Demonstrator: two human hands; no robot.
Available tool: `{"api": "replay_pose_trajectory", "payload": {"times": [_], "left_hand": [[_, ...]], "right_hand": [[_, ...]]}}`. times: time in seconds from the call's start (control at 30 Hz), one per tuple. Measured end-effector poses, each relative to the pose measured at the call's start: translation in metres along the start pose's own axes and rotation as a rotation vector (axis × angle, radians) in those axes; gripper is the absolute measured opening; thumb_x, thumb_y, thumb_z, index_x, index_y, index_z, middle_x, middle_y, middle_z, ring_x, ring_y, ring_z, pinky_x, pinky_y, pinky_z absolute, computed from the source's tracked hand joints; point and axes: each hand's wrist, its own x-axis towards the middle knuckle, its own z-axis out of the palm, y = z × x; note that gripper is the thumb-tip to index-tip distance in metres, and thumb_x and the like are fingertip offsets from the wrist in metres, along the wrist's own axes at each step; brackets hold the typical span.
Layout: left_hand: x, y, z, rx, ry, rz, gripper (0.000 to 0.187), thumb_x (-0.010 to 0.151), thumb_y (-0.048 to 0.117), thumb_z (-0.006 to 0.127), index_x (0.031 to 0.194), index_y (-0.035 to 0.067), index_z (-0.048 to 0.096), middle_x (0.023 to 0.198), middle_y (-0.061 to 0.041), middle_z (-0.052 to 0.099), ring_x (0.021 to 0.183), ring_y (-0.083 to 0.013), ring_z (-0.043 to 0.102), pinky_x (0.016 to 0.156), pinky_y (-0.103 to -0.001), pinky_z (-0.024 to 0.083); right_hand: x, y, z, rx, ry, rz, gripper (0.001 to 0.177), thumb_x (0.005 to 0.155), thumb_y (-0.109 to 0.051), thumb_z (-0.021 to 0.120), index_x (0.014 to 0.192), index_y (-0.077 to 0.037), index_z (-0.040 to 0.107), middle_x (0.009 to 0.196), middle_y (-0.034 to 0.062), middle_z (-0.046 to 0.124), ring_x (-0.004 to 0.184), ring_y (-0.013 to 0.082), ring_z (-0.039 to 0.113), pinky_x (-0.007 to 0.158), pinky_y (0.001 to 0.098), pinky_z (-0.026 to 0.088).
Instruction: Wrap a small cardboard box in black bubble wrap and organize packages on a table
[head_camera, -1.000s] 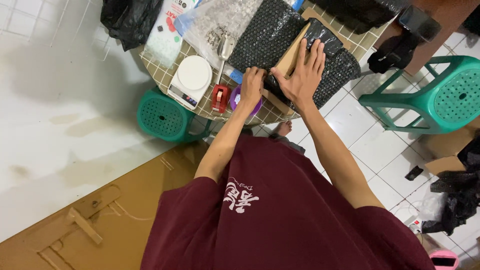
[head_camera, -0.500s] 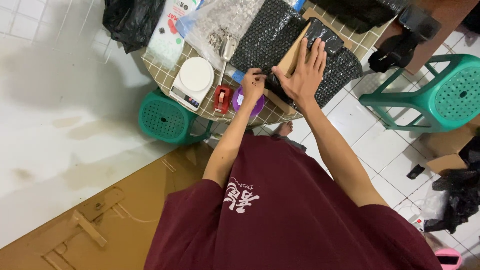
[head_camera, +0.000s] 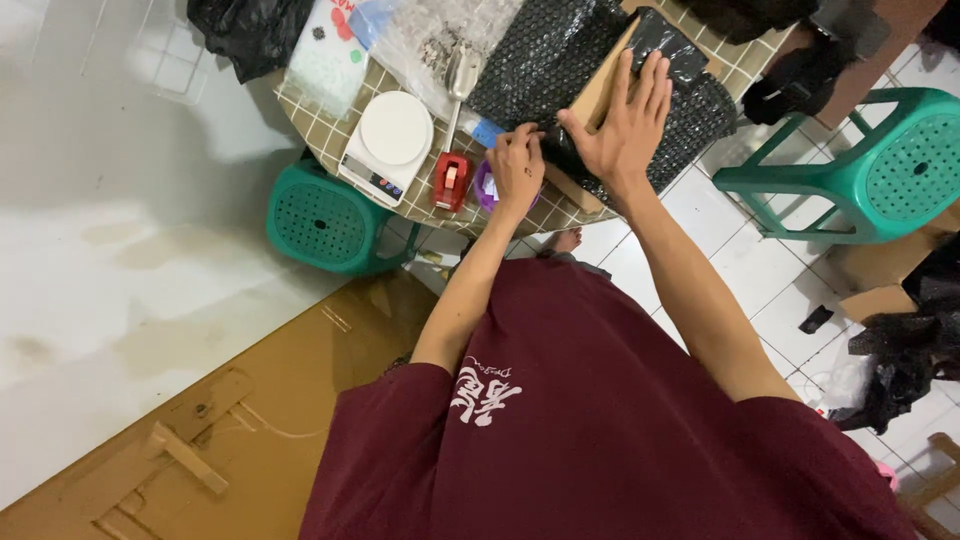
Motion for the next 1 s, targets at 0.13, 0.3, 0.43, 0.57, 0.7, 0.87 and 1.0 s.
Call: {"api": "replay_pose_trajectory", "payload": {"times": [0.13, 0.3, 0.43, 0.57, 0.7, 0.87, 1.0], "left_hand": [[0.003, 0.002, 0.005, 0.057, 0.063, -0.056, 0.015, 0.096, 0.022, 0.065, 0.109, 0.02, 0.072, 0.096, 0.002, 0.074, 0.103, -0.0288, 0.059, 0.087, -0.048, 0.037], [0.009, -0.002, -0.001, 0.152, 0.113, 0.003, 0.024, 0.088, 0.012, 0.075, 0.11, 0.02, 0.073, 0.086, -0.01, 0.061, 0.096, -0.0333, 0.052, 0.083, -0.047, 0.038], [0.015, -0.001, -0.019, 0.213, 0.087, 0.098, 0.026, 0.088, 0.022, 0.078, 0.114, 0.02, 0.072, 0.113, 0.0, 0.07, 0.106, -0.0293, 0.055, 0.088, -0.045, 0.039], [0.038, 0.007, -0.037, 0.389, 0.066, 0.046, 0.062, 0.069, 0.038, 0.098, 0.115, 0.024, 0.059, 0.124, -0.006, 0.053, 0.119, -0.03, 0.052, 0.091, -0.046, 0.046], [0.064, -0.012, -0.011, 0.546, -0.013, -0.08, 0.144, 0.064, 0.069, 0.102, 0.162, 0.006, 0.017, 0.162, -0.02, 0.034, 0.151, -0.0388, 0.035, 0.115, -0.048, 0.04], [0.08, -0.032, 0.035, 0.577, 0.093, -0.026, 0.131, 0.068, 0.023, 0.089, 0.163, -0.002, 0.003, 0.148, -0.031, 0.041, 0.141, -0.0506, 0.04, 0.116, -0.053, 0.037], [0.08, -0.039, 0.049, 0.705, 0.314, 0.042, 0.108, 0.078, 0.023, 0.082, 0.162, -0.001, 0.019, 0.134, -0.029, 0.05, 0.123, -0.0502, 0.051, 0.106, -0.055, 0.042]], "right_hand": [[0.002, -0.004, -0.006, -0.03, -0.007, -0.016, 0.109, 0.101, -0.098, 0.041, 0.171, -0.019, 0.014, 0.173, 0.0187, 0.011, 0.162, 0.0362, 0.01, 0.135, 0.0532, 0.016], [0.007, -0.012, -0.011, -0.039, -0.005, -0.008, 0.108, 0.098, -0.097, 0.035, 0.171, -0.02, 0.013, 0.174, 0.0168, 0.011, 0.163, 0.0348, 0.011, 0.134, 0.0537, 0.016], [0.001, -0.009, -0.011, -0.094, -0.038, -0.012, 0.109, 0.099, -0.098, 0.037, 0.17, -0.018, 0.014, 0.173, 0.0181, 0.013, 0.162, 0.0352, 0.013, 0.134, 0.0525, 0.017], [0.003, -0.012, -0.016, -0.079, -0.108, 0.001, 0.109, 0.102, -0.095, 0.039, 0.17, -0.015, 0.012, 0.173, 0.02, 0.009, 0.162, 0.036, 0.007, 0.134, 0.0525, 0.012], [0.006, -0.016, -0.019, -0.08, -0.117, 0.005, 0.107, 0.104, -0.093, 0.044, 0.17, -0.013, 0.014, 0.172, 0.0218, 0.01, 0.161, 0.0378, 0.008, 0.134, 0.0531, 0.014], [0.004, -0.015, -0.016, -0.092, -0.086, -0.009, 0.108, 0.102, -0.094, 0.04, 0.169, -0.013, 0.015, 0.172, 0.0212, 0.012, 0.161, 0.0367, 0.01, 0.134, 0.0527, 0.014], [0.0, -0.017, -0.023, -0.085, -0.087, -0.004, 0.109, 0.1, -0.095, 0.037, 0.169, -0.013, 0.017, 0.171, 0.0222, 0.014, 0.16, 0.0371, 0.011, 0.133, 0.053, 0.014]]}}
